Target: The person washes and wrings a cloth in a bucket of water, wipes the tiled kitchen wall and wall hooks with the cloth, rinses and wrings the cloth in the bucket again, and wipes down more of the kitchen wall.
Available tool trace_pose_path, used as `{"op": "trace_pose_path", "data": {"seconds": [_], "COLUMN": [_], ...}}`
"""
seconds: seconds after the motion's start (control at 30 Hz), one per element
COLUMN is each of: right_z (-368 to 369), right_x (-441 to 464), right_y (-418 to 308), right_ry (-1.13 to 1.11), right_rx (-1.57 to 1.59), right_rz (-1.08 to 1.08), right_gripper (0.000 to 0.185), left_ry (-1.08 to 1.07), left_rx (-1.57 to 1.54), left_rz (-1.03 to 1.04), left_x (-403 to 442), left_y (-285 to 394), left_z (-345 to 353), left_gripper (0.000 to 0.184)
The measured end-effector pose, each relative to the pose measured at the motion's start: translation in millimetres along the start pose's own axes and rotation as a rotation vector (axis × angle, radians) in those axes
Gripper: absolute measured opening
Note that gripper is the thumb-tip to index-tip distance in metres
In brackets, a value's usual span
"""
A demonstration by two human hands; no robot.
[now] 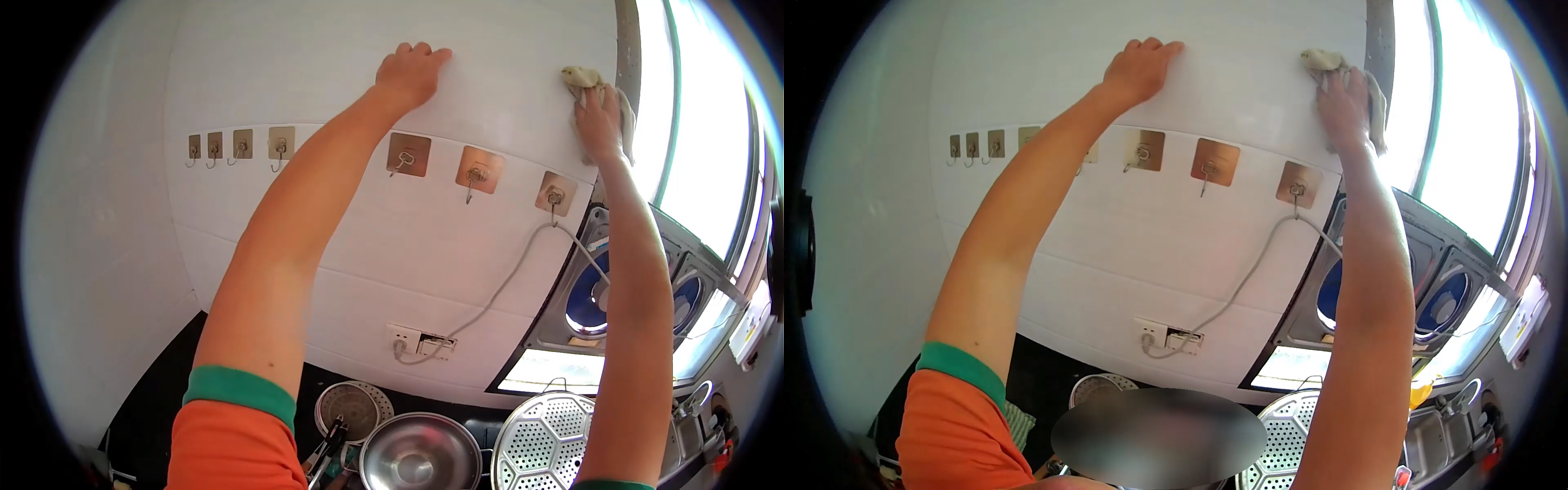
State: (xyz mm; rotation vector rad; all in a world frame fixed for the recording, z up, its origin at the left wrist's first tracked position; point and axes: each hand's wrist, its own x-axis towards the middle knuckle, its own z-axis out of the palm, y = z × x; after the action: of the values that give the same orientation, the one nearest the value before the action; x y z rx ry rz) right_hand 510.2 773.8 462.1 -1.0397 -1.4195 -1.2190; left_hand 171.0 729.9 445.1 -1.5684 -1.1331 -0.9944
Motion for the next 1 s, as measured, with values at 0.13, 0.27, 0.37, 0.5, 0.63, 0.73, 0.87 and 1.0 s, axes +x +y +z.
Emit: {"op": "trace_pose_path", "data": {"seconds": [0.13,0.27,0.37,0.5,0.63,0.73,0.87,1.0], "right_z": [5,10,7,4,2,-16,-13,0], "right_x": [-2,-5,-4,-5,-5,-7,-8,-6], "right_y": [5,3,-1,-3,-6,-19,-21,-12], "right_ry": [0.050,0.100,0.066,0.053,-0.006,-0.129,-0.128,-0.068], "right_rx": [0.018,0.010,-0.045,-0.072,-0.118,-0.229,-0.194,-0.081], "right_rz": [-0.021,-0.018,0.019,0.036,0.097,0.195,0.223,0.208], "right_gripper": [0.042,0.041,0.043,0.043,0.044,0.045,0.046,0.048], "left_ry": [-0.007,-0.053,-0.019,-0.021,-0.088,-0.075,-0.043,-0.080], "left_rx": [0.021,0.033,0.037,0.026,0.012,0.011,0.050,-0.015], "left_rz": [-0.021,0.012,0.048,0.030,-0.003,0.072,0.152,0.216], "left_x": [11,2,0,4,0,-9,-17,-20], "left_y": [5,6,-2,1,4,5,13,9], "left_z": [0,-7,0,-2,-8,-2,5,4], "left_gripper": [0.039,0.039,0.038,0.038,0.042,0.045,0.046,0.047]}}
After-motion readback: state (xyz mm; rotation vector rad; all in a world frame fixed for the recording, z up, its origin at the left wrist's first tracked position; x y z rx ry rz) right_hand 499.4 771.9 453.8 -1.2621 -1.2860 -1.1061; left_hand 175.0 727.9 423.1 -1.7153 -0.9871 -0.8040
